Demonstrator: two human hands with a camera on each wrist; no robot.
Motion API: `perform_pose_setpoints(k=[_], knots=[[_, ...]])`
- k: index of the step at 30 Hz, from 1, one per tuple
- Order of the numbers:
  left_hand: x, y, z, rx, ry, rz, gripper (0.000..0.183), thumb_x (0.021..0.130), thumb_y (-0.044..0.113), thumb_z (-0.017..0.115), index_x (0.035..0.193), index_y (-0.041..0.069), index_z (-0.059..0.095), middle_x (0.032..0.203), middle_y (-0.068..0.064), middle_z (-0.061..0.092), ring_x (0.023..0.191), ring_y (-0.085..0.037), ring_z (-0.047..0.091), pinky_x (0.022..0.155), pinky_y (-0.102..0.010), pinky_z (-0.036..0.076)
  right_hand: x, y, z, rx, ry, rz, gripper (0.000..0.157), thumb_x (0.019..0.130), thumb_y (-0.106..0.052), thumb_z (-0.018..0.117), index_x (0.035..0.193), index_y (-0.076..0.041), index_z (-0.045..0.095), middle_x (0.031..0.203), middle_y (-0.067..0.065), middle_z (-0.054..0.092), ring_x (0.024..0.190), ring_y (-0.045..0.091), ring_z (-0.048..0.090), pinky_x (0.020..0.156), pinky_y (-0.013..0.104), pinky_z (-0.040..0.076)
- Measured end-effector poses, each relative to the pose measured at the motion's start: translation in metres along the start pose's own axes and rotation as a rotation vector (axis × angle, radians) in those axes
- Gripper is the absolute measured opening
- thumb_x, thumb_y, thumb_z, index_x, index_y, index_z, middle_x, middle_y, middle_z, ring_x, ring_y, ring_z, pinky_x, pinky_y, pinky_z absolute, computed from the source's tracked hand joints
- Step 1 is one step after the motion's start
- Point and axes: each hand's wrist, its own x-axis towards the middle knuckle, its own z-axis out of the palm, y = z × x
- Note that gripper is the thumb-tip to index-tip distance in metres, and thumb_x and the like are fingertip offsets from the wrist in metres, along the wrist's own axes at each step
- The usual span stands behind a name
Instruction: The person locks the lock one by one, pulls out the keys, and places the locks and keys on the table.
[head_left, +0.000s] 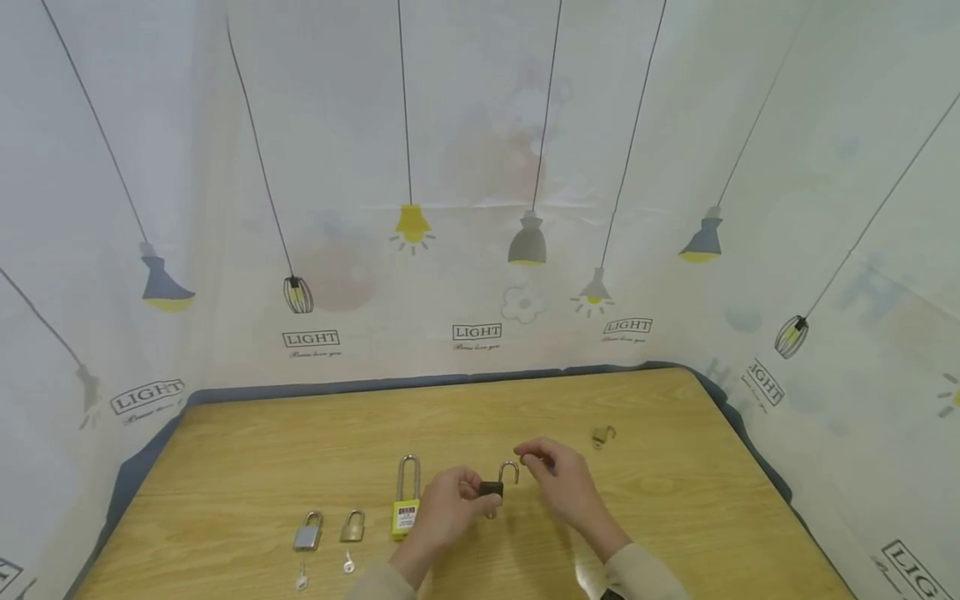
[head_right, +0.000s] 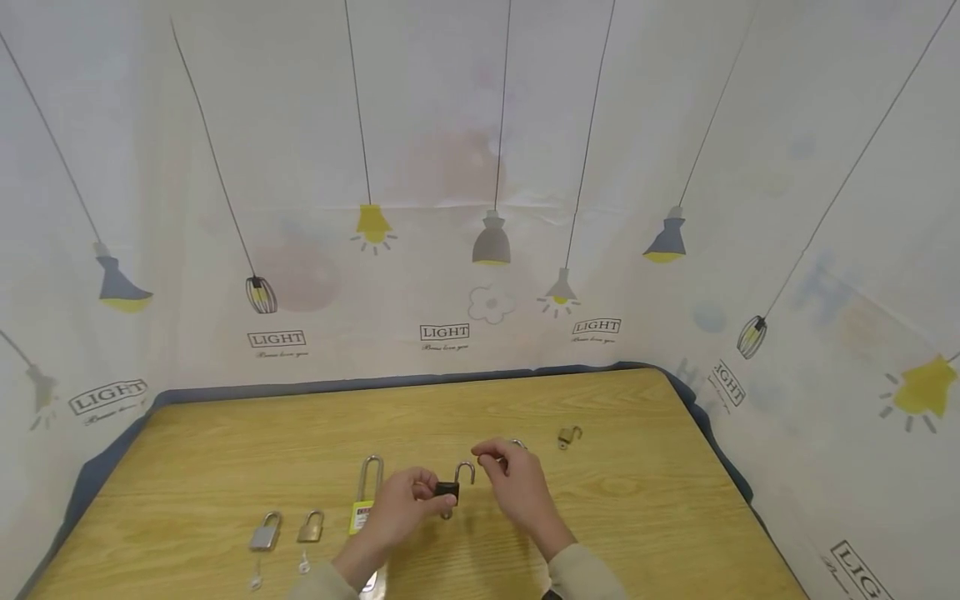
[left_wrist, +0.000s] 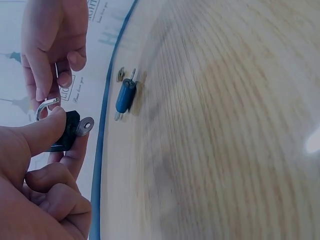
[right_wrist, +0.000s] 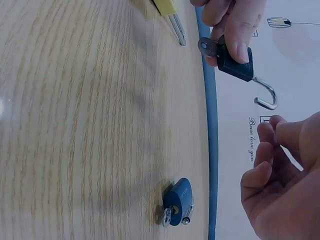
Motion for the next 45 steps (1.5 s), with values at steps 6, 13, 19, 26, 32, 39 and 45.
perform_pose_setpoints(k=[6, 13, 19, 26, 32, 39, 45], knots=[[-0.005, 0.001, 0.002, -0.051, -0.023, -0.050, 0.035, 0.077, 0.036, 0.080, 0.094, 0.012, 0.062, 0.095, -0.002, 0.068, 0.092, -0.019, 0.060, 0.074, -0.037, 0.048, 0.002, 0.002, -0.002, 0.055, -0.068, 0.008, 0.016, 0.096, -0.012, 0.060, 0.109, -0.016, 0.068, 0.106, 0.003, 0.068, 0.093, 0.018, 0.060, 0.074, 0.020, 0.049], [-0.008, -0.002, 0.004, -0.104, -0.048, -0.051, 0.035, 0.078, 0.036, 0.080, 0.096, 0.012, 0.062, 0.092, -0.001, 0.069, 0.088, -0.018, 0.059, 0.073, -0.034, 0.046, 0.002, 0.005, -0.006, 0.121, -0.182, -0.024, 0.019, 0.096, -0.012, 0.060, 0.112, -0.014, 0.069, 0.114, 0.005, 0.068, 0.098, 0.017, 0.059, 0.077, 0.022, 0.050], [-0.010, -0.003, 0.005, -0.131, -0.046, -0.041, 0.034, 0.078, 0.032, 0.080, 0.095, 0.010, 0.062, 0.092, -0.003, 0.068, 0.087, -0.018, 0.059, 0.071, -0.032, 0.046, 0.002, 0.009, -0.007, 0.161, -0.238, -0.041, 0.021, 0.098, -0.012, 0.056, 0.115, -0.013, 0.069, 0.119, 0.006, 0.067, 0.105, 0.014, 0.061, 0.084, 0.023, 0.050], [-0.011, -0.003, 0.004, -0.139, -0.044, -0.034, 0.034, 0.078, 0.032, 0.080, 0.095, 0.009, 0.062, 0.092, -0.003, 0.069, 0.087, -0.018, 0.059, 0.070, -0.032, 0.046, 0.003, 0.013, -0.007, 0.211, -0.304, -0.080, 0.025, 0.100, -0.011, 0.052, 0.120, -0.009, 0.066, 0.126, 0.009, 0.065, 0.114, 0.013, 0.060, 0.095, 0.028, 0.050], [-0.012, -0.004, 0.004, -0.154, -0.041, -0.036, 0.033, 0.078, 0.030, 0.080, 0.094, 0.008, 0.062, 0.091, -0.004, 0.067, 0.085, -0.019, 0.059, 0.069, -0.031, 0.045, 0.003, 0.014, -0.007, 0.252, -0.358, -0.057, 0.027, 0.101, -0.012, 0.050, 0.124, -0.007, 0.063, 0.130, 0.012, 0.062, 0.117, 0.021, 0.059, 0.099, 0.034, 0.049], [-0.013, -0.004, 0.003, -0.171, -0.035, -0.044, 0.033, 0.077, 0.030, 0.081, 0.094, 0.008, 0.061, 0.089, -0.005, 0.066, 0.084, -0.019, 0.057, 0.068, -0.030, 0.044, 0.004, 0.014, -0.007, 0.231, -0.375, -0.042, 0.028, 0.101, -0.021, 0.053, 0.125, -0.011, 0.063, 0.129, 0.010, 0.062, 0.111, 0.016, 0.059, 0.094, 0.036, 0.051], [-0.015, -0.004, 0.004, -0.184, -0.042, -0.028, 0.034, 0.078, 0.030, 0.080, 0.095, 0.007, 0.062, 0.089, -0.005, 0.067, 0.085, -0.018, 0.058, 0.069, -0.030, 0.044, 0.005, 0.010, -0.001, 0.165, -0.332, -0.062, 0.026, 0.097, -0.029, 0.060, 0.115, -0.011, 0.066, 0.116, 0.010, 0.066, 0.097, 0.010, 0.058, 0.081, 0.026, 0.048]])
